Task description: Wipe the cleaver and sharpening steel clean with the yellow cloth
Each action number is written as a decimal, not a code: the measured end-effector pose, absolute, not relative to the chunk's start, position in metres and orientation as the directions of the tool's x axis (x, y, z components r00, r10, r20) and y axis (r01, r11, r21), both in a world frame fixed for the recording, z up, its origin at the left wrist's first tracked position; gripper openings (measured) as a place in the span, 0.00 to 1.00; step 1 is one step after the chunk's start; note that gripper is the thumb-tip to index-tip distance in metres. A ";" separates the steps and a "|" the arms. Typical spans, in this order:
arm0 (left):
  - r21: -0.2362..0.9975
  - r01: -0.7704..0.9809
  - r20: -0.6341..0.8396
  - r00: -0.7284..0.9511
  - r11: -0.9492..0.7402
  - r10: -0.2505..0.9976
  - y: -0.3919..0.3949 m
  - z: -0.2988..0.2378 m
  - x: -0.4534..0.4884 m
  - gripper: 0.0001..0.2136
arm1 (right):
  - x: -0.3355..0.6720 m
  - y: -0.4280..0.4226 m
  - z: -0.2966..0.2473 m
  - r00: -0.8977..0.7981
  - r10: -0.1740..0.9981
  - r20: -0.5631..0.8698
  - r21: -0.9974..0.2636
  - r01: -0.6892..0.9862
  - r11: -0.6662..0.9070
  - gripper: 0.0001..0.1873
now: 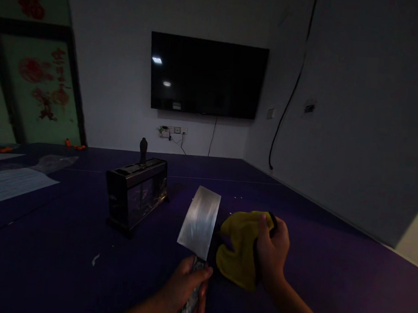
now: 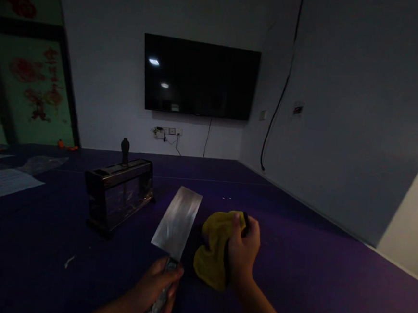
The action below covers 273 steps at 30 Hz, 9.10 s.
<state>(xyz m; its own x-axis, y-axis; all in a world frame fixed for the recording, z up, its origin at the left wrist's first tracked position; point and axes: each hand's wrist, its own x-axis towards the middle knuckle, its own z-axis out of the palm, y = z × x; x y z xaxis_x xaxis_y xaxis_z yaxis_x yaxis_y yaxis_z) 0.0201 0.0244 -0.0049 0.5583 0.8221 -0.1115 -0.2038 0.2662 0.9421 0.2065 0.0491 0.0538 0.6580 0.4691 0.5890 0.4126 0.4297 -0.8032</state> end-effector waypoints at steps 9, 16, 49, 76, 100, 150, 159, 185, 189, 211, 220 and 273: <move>0.940 -0.221 -0.114 0.518 0.261 0.848 0.020 -0.002 0.021 0.16 | 0.171 0.046 0.006 -0.320 0.399 0.859 -0.127 0.622 0.773 0.12; 0.953 -0.216 -0.092 0.467 0.214 0.880 0.018 0.001 0.017 0.18 | 0.174 0.049 0.001 -0.508 0.416 0.754 -0.036 0.601 0.798 0.26; 0.952 -0.161 -0.151 0.491 0.259 0.858 0.023 0.000 0.016 0.14 | 0.168 0.050 0.006 -0.502 0.426 0.753 -0.044 0.607 0.794 0.28; 0.971 -0.095 -0.145 0.503 0.221 0.852 0.022 0.003 0.016 0.15 | 0.167 0.035 0.011 -0.557 0.329 0.762 -0.066 0.439 0.896 0.25; 0.969 -0.089 -0.152 0.522 0.231 0.839 0.023 0.001 0.014 0.05 | 0.170 0.030 0.017 -0.594 0.363 0.718 -0.047 0.479 0.877 0.25; 0.981 -0.049 -0.122 0.591 0.186 0.797 0.021 0.000 0.013 0.19 | 0.187 0.053 0.006 -0.360 0.399 0.843 -0.052 0.685 0.727 0.20; 0.976 -0.074 -0.132 0.549 0.205 0.825 0.021 0.000 0.013 0.18 | 0.183 0.049 0.008 -0.382 0.401 0.833 -0.058 0.660 0.749 0.20; 0.977 -0.050 -0.148 0.550 0.209 0.822 0.024 -0.001 0.012 0.19 | 0.184 0.048 0.007 -0.427 0.388 0.817 -0.018 0.654 0.756 0.20; 0.981 -0.003 -0.155 0.592 0.195 0.791 0.023 0.001 0.011 0.18 | 0.186 0.054 0.005 -0.318 0.403 0.858 -0.036 0.746 0.665 0.22; 0.983 0.018 -0.155 0.620 0.183 0.769 0.023 -0.004 0.011 0.21 | 0.190 0.063 0.010 -0.286 0.502 0.816 -0.088 0.796 0.598 0.29; 0.985 0.005 -0.143 0.590 0.174 0.795 0.025 -0.006 0.012 0.23 | 0.185 0.058 0.010 -0.392 0.421 0.818 -0.029 0.702 0.711 0.27; 0.985 0.011 -0.148 0.569 0.172 0.809 0.024 -0.009 0.013 0.17 | 0.201 0.069 0.011 -0.338 0.470 0.815 -0.079 0.740 0.668 0.27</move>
